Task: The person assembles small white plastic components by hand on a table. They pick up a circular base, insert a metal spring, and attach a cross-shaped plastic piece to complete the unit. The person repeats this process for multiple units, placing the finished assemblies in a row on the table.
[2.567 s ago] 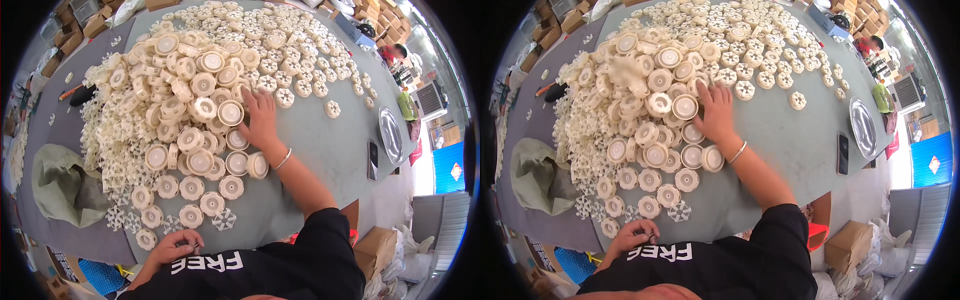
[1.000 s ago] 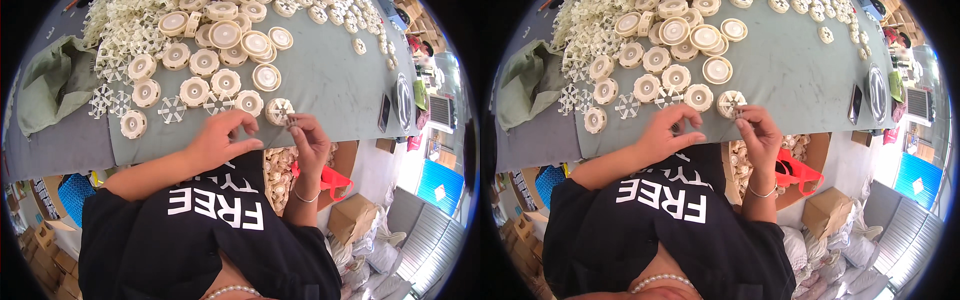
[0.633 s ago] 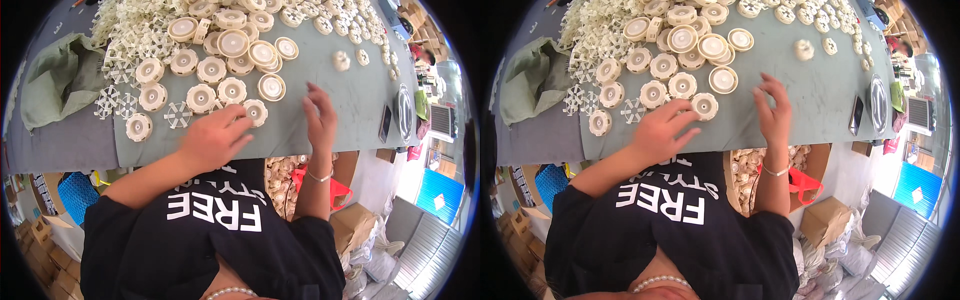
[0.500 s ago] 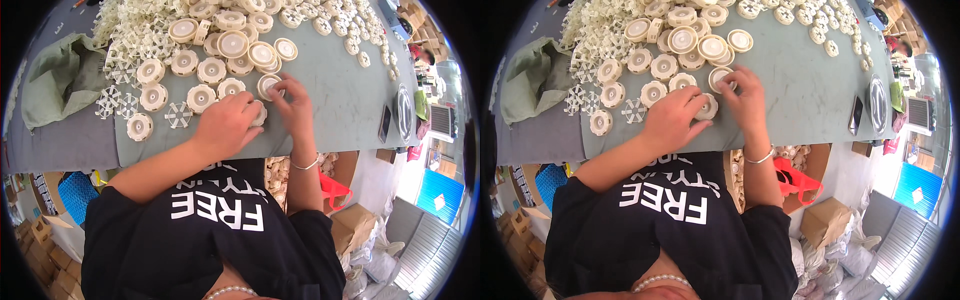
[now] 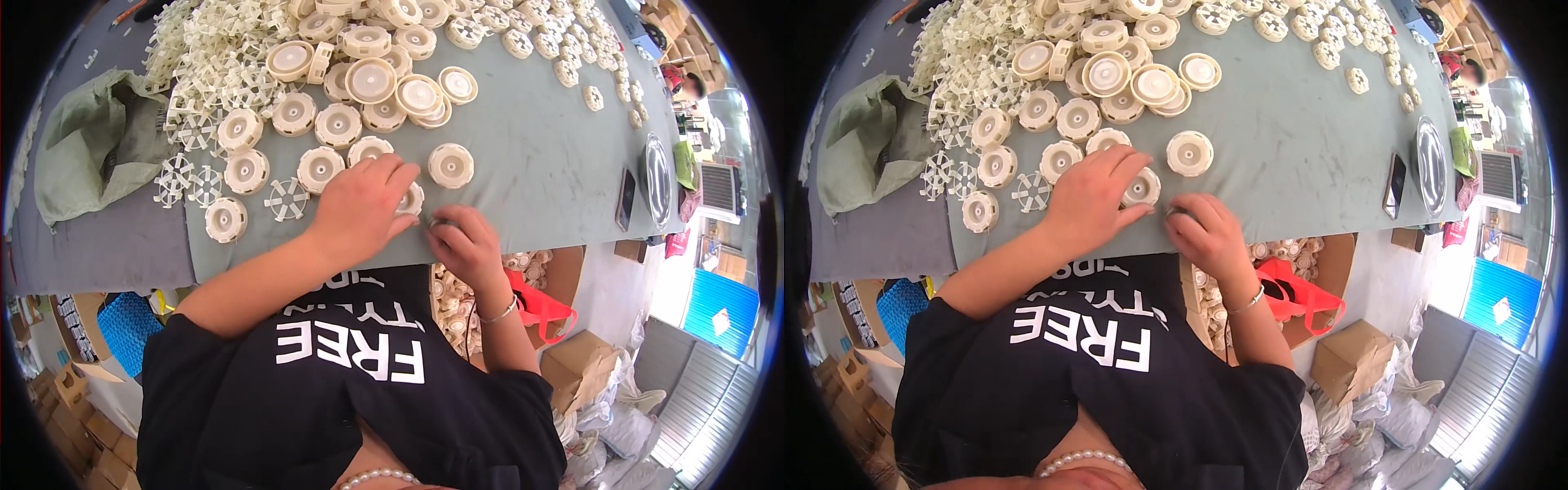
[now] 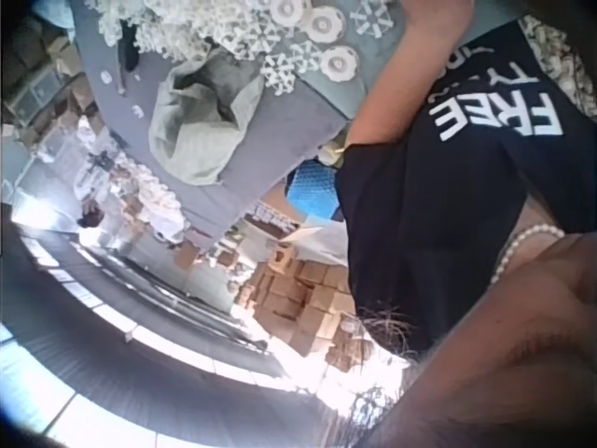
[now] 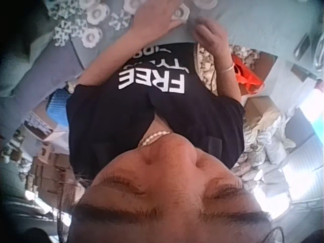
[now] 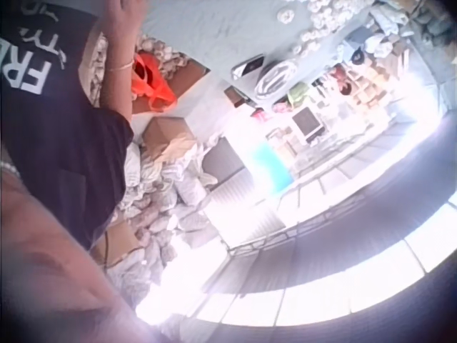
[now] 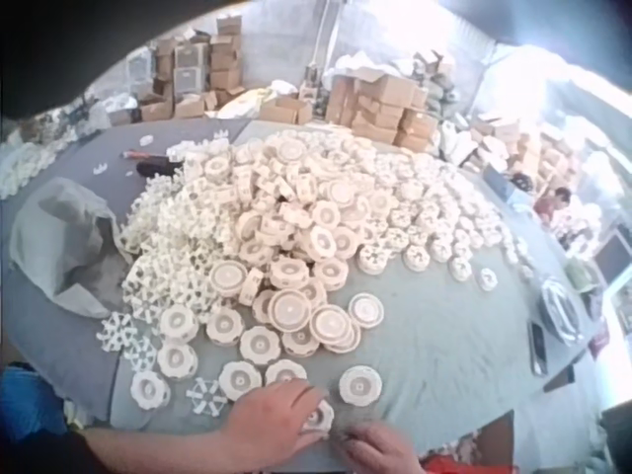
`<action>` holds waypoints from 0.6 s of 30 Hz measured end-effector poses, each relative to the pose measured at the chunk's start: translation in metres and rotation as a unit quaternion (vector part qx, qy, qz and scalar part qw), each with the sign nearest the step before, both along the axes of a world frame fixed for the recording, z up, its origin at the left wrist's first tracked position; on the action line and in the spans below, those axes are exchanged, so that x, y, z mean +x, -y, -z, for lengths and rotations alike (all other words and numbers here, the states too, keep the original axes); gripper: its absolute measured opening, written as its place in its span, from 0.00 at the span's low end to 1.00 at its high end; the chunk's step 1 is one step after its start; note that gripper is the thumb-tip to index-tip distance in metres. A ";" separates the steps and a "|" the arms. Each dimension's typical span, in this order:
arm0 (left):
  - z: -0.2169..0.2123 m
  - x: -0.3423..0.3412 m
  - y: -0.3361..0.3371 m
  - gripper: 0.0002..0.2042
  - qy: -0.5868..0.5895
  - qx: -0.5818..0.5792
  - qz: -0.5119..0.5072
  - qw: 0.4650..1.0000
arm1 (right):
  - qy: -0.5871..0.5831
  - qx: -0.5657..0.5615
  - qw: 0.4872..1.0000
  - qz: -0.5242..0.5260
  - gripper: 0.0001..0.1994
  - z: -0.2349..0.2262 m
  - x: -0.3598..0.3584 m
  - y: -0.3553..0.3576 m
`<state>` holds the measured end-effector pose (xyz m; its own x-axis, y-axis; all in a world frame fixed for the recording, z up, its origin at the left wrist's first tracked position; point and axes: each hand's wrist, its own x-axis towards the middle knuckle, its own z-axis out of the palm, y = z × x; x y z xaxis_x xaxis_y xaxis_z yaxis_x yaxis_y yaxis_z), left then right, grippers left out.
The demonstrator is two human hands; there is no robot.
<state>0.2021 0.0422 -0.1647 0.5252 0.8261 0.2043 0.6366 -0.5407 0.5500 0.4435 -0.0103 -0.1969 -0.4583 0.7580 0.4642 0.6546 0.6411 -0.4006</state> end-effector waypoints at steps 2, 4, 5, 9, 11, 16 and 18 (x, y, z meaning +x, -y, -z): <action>0.004 -0.001 0.002 0.30 0.013 0.027 0.002 1.000 | -0.070 -0.033 0.995 0.063 0.10 0.000 0.004 0.002; 0.002 0.000 0.002 0.30 0.005 0.026 0.009 1.000 | -0.137 -0.024 0.973 0.182 0.09 -0.005 0.006 -0.008; 0.001 0.001 0.004 0.30 -0.001 0.023 0.015 1.000 | -0.181 -0.029 0.962 0.205 0.10 -0.008 0.010 -0.019; -0.005 -0.002 0.009 0.27 0.130 -0.108 0.001 0.986 | -0.170 -0.084 0.957 0.219 0.14 -0.026 -0.001 -0.049; -0.014 -0.014 0.010 0.25 0.243 -0.316 -0.014 0.917 | -0.078 -0.080 0.975 0.192 0.14 -0.024 0.000 -0.055; -0.003 -0.026 0.013 0.31 0.561 -0.548 -0.013 0.620 | -0.044 -0.061 0.980 0.184 0.16 -0.016 -0.005 -0.051; -0.004 -0.029 0.013 0.32 0.588 -0.571 -0.004 0.573 | -0.085 -0.036 0.973 0.209 0.16 -0.024 -0.016 -0.045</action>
<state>0.1735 0.0294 -0.1605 0.5752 0.7745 -0.2634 -0.5362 0.6001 0.5935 0.4276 0.0347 -0.1725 -0.0229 0.8952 0.4452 0.7726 0.2984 -0.5604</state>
